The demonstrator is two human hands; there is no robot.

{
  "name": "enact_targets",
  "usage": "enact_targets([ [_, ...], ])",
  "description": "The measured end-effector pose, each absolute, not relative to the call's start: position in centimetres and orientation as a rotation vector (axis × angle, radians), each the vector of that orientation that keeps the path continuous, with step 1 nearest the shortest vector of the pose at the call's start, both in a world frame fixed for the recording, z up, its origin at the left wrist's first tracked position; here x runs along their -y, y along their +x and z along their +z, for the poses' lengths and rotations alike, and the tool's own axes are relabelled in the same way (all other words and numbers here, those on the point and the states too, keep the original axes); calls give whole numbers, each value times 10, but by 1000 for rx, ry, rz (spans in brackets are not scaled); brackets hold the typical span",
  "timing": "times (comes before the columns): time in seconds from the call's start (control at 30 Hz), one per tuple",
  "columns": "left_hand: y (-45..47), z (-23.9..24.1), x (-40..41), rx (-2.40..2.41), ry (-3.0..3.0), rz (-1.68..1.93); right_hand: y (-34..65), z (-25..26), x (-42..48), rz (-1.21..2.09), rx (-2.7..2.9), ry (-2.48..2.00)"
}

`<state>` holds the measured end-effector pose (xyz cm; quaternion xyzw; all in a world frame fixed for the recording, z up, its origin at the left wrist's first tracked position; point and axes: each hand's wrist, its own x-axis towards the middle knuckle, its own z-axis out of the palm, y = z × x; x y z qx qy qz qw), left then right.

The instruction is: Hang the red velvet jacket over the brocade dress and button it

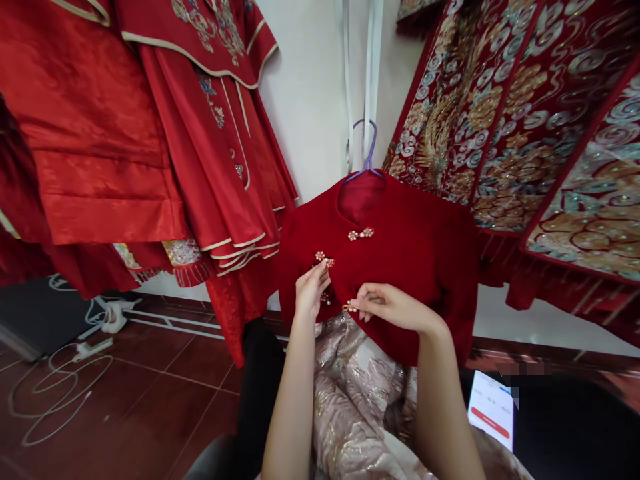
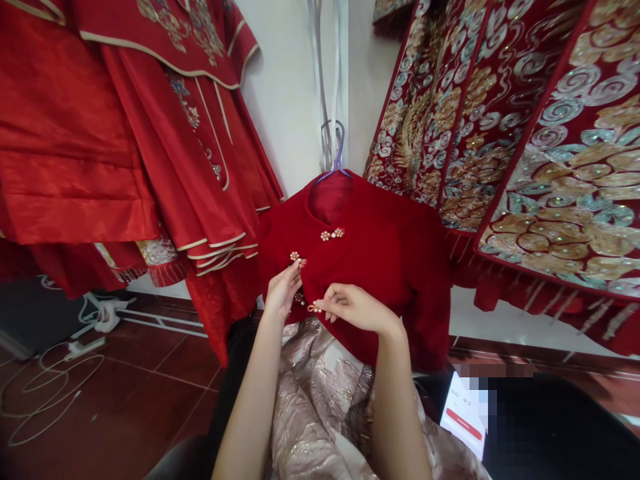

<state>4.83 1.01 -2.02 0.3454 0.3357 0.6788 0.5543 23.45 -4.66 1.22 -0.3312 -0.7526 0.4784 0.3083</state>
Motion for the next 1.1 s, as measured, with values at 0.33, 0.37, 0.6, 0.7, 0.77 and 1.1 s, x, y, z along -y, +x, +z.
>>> enact_targets([
  [0.33,53,-15,-15,-907,748,1649,233,10,45,1244,1986,-876],
  [0.37,53,-14,-15,-909,759,1656,233,9,45,1243,1985,-877],
  [0.6,52,-13,-13,-929,805,1632,232,7,43,1234,1988,-854],
  [0.7,48,-13,-13,-932,799,1581,232,7,43,1229,1986,-861],
  [0.77,44,-10,-11,-933,803,1535,234,8,44,1248,1990,-868],
  [1.1,56,57,-30,-910,1888,1566,268,6,50,1261,1995,-968],
])
